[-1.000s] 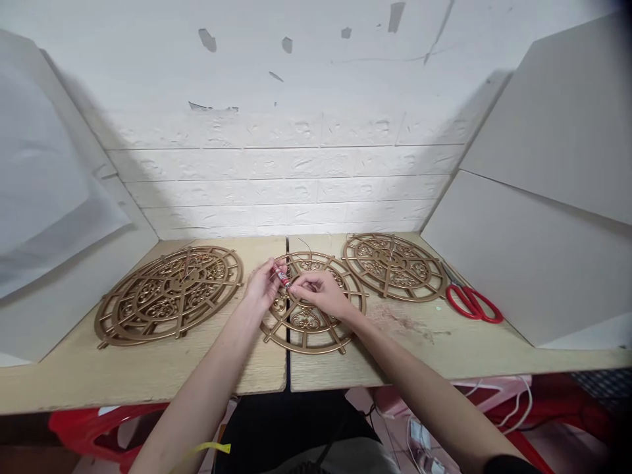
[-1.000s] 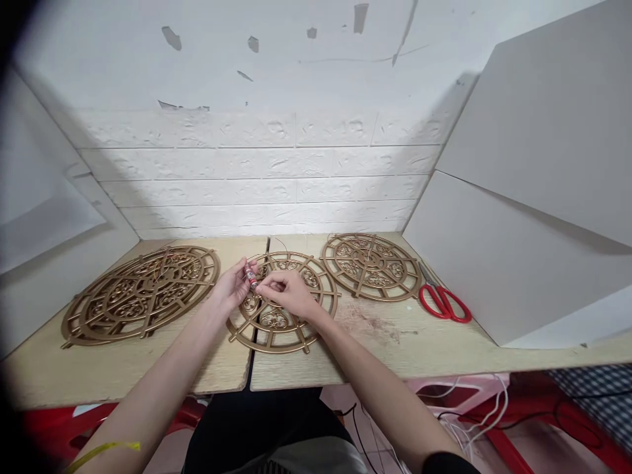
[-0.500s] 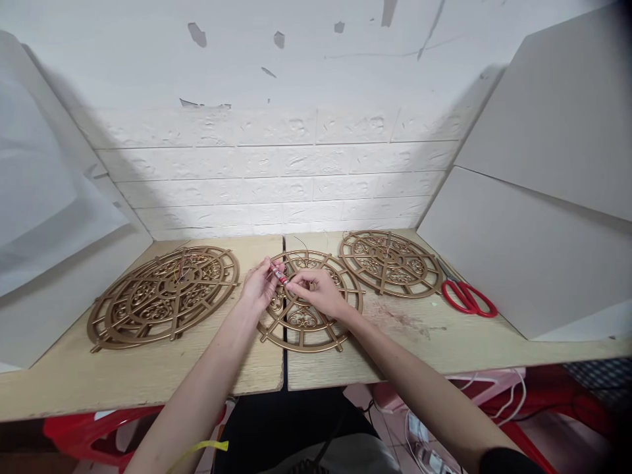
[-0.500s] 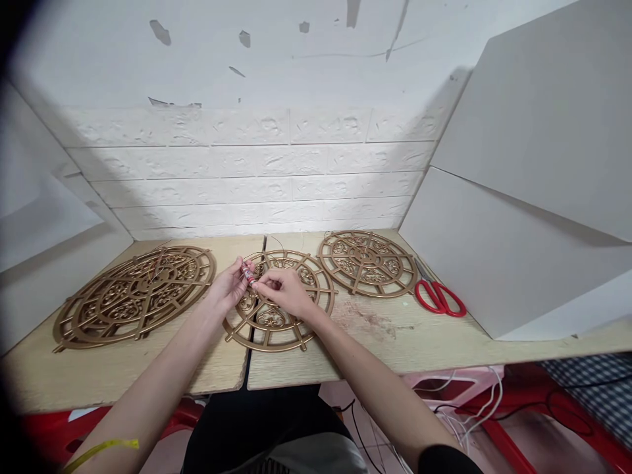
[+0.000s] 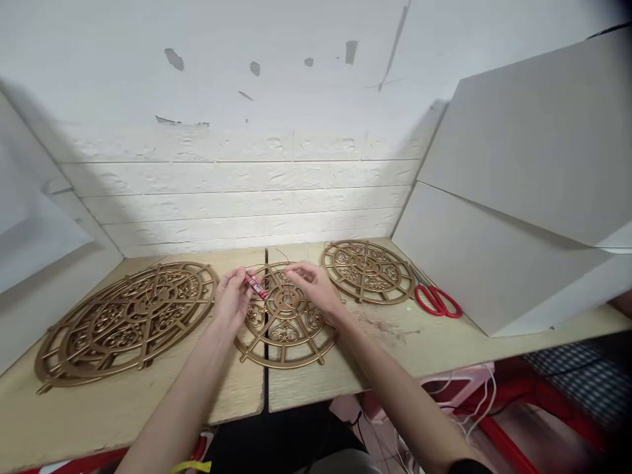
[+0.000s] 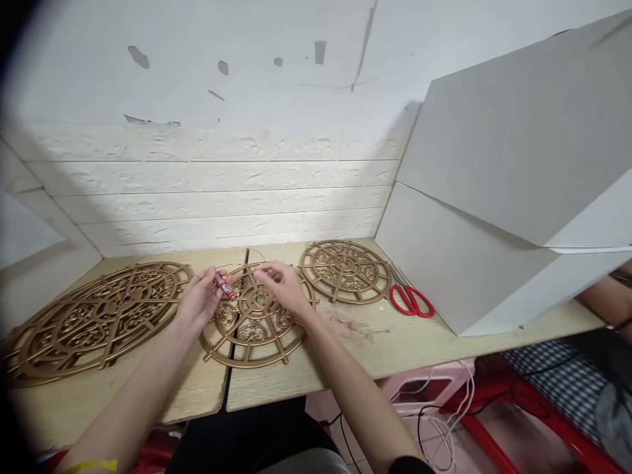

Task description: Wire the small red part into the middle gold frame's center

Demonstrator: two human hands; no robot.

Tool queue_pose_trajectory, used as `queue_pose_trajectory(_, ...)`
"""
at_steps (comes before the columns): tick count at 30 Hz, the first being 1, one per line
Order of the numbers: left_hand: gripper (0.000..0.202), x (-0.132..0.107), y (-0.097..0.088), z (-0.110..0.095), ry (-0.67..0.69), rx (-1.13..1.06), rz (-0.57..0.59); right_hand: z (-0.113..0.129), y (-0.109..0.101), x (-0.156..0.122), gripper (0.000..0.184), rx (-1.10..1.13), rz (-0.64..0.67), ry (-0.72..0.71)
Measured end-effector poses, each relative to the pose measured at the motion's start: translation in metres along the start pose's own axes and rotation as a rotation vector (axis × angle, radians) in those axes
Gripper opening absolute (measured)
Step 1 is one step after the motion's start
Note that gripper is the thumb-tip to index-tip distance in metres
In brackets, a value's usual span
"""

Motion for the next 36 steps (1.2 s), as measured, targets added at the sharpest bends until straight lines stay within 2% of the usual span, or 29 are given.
queue_pose_trajectory(4,0.011,-0.003,0.002,-0.002,-0.003,0.027,0.0,-0.023,-0.028,0.003,0.035,0.03,-0.307,0.128)
queue_pose_trajectory(6,0.01,-0.004,0.003,-0.001,-0.024,0.037,0.009,-0.034,-0.036,0.005,0.036,0.022,-0.381,0.173)
queue_pose_trajectory(8,0.009,-0.004,0.004,0.0,-0.039,0.046,0.021,-0.04,-0.038,0.006,0.032,-0.041,-0.391,0.215)
queue_pose_trajectory(10,0.01,-0.005,0.004,0.0,-0.04,0.047,0.008,-0.044,-0.037,0.006,0.027,-0.166,-0.343,0.265)
queue_pose_trajectory(15,0.019,-0.007,0.003,-0.002,0.006,0.036,-0.003,-0.045,-0.02,0.004,0.025,-0.626,-0.105,0.33)
queue_pose_trajectory(18,0.026,-0.008,0.003,-0.003,0.037,0.107,0.022,-0.043,-0.011,0.004,0.027,-0.712,-0.024,0.326)
queue_pose_trajectory(21,0.029,-0.009,0.004,-0.004,0.082,0.224,0.069,-0.038,-0.006,0.004,0.026,-0.67,0.027,0.303)
queue_pose_trajectory(26,0.011,-0.011,0.009,-0.001,0.114,0.457,0.199,-0.032,0.001,0.004,0.02,-0.576,0.141,0.239)
queue_pose_trajectory(30,0.014,-0.012,0.011,0.002,0.149,0.586,0.269,-0.037,0.004,0.007,0.015,-0.385,0.183,0.105)
queue_pose_trajectory(33,0.016,-0.011,0.011,0.005,0.148,0.639,0.292,-0.041,0.002,0.009,0.02,-0.181,0.184,0.082)
queue_pose_trajectory(36,0.014,-0.009,0.009,0.007,0.103,0.617,0.264,-0.041,-0.001,0.01,0.023,-0.083,0.161,0.102)
Point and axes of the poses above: each hand's wrist, its own x-axis towards the middle knuckle, its own y-axis out of the palm, z = x × y, the point moved 3 cm from there along x, towards the middle knuckle, and after that the axes turned 10 degrees about z, right-handed, at the moved point
